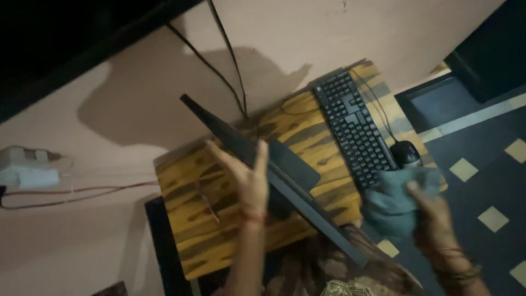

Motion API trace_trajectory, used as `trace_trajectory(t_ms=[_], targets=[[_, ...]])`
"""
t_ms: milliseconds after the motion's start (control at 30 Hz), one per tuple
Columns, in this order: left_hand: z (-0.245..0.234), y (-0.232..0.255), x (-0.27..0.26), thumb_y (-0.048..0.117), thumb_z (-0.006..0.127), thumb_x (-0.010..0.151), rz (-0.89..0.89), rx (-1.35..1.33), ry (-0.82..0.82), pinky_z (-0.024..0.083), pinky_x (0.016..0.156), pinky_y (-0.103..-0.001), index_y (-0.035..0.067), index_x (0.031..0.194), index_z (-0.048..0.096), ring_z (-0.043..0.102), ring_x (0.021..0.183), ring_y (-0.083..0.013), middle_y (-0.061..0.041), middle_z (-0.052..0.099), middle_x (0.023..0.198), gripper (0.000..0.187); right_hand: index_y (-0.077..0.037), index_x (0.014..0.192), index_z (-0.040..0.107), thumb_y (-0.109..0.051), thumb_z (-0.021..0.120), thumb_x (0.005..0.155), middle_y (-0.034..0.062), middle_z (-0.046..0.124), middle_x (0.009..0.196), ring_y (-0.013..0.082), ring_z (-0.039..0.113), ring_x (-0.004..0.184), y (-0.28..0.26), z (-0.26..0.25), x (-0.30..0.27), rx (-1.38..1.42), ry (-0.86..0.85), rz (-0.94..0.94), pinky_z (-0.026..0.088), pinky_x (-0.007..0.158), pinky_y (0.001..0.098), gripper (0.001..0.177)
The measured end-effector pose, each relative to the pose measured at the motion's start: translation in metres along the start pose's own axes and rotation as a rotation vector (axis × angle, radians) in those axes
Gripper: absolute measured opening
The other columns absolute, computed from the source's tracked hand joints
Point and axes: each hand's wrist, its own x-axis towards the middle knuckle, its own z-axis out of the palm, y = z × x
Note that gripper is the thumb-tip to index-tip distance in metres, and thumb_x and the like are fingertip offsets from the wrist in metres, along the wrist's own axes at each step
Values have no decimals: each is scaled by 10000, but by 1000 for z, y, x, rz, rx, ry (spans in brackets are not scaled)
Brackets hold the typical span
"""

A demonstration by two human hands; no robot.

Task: The person cleans a computer keyboard using a brush and then wipes the top and bottom of a laptop with a cloth.

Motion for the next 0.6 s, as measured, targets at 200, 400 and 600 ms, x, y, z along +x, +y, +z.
trace_trajectory(t_ms=[200,400,600], targets=[[22,-21,-70,231,586,1016,-33,-503,-77,444,1026,-385,67,1675,74,517,1148,-213,-135,473,1417,850,-73,1516,446,-183,678,878,212,630,1279,319,631,1135,56,51,-21,-202,-552,-8,558,945,475,688],[13,-45,-71,253,403,1193,128,-758,-194,451,1021,-335,101,1710,95,515,1106,-178,-120,509,1376,620,-206,1442,592,-87,569,963,118,536,1568,345,419,1537,39,135,18,-516,-959,-657,346,1236,575,494],[21,-40,-74,273,358,1083,-4,-537,-49,369,1152,-295,89,1654,78,486,1311,-82,-27,424,1543,662,-109,1414,584,-82,521,973,173,509,1470,347,478,1395,41,238,110,-641,-904,-689,409,1180,511,446]])
